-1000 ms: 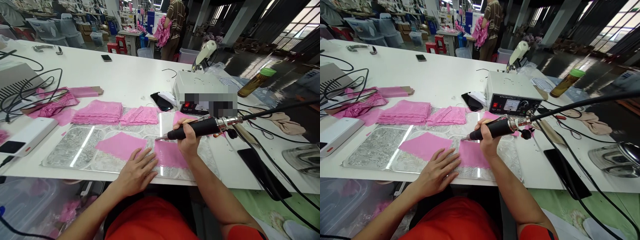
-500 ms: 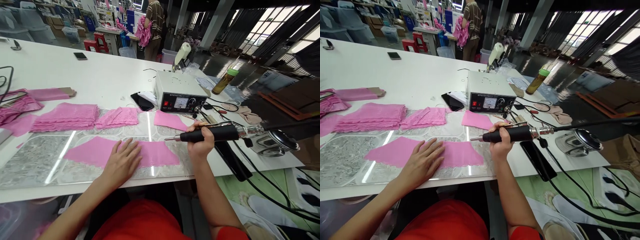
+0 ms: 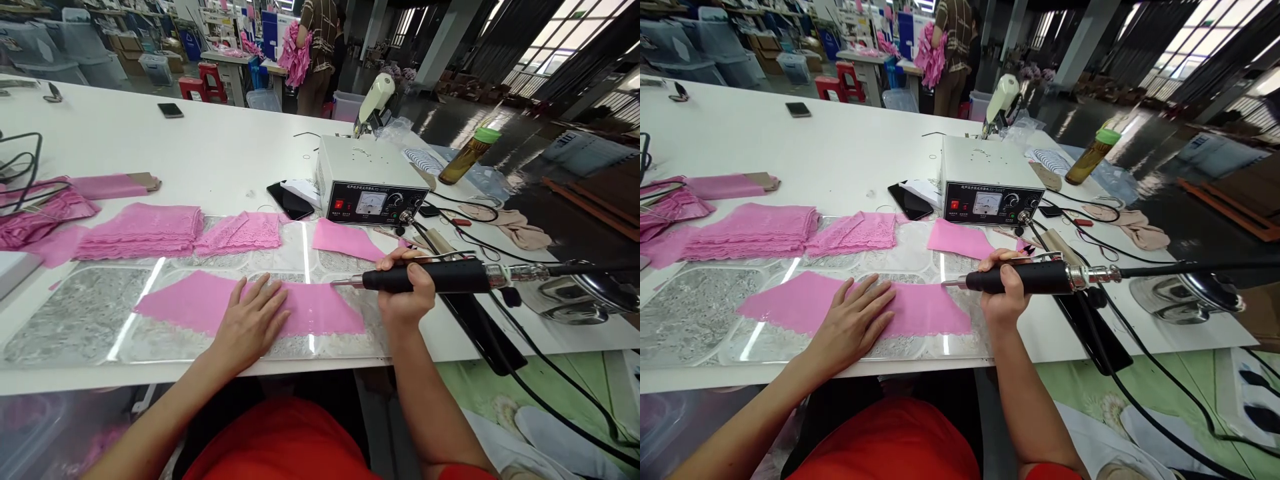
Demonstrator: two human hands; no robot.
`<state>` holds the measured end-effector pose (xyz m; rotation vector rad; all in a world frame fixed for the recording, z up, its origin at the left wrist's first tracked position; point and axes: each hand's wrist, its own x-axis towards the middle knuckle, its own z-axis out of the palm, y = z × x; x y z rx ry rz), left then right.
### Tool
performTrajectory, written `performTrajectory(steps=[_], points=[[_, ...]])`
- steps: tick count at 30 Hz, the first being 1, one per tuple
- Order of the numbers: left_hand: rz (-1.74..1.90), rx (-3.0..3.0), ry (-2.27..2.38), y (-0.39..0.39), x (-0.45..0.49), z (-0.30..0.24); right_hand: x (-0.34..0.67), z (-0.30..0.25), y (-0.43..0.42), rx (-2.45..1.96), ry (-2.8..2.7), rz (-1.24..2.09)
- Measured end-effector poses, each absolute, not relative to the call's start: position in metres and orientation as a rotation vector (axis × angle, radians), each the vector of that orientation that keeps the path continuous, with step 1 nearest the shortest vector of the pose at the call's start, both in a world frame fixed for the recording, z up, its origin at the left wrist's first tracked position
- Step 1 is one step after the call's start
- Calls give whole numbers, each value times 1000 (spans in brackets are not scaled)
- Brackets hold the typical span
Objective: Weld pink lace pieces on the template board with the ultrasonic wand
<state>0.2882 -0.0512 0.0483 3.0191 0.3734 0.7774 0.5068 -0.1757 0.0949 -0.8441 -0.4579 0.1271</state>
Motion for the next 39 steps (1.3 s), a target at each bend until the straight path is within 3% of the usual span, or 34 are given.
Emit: performTrajectory(steps=[39], points=[[813, 2940, 471, -56, 288, 48, 483, 99, -158, -879, -518, 149]])
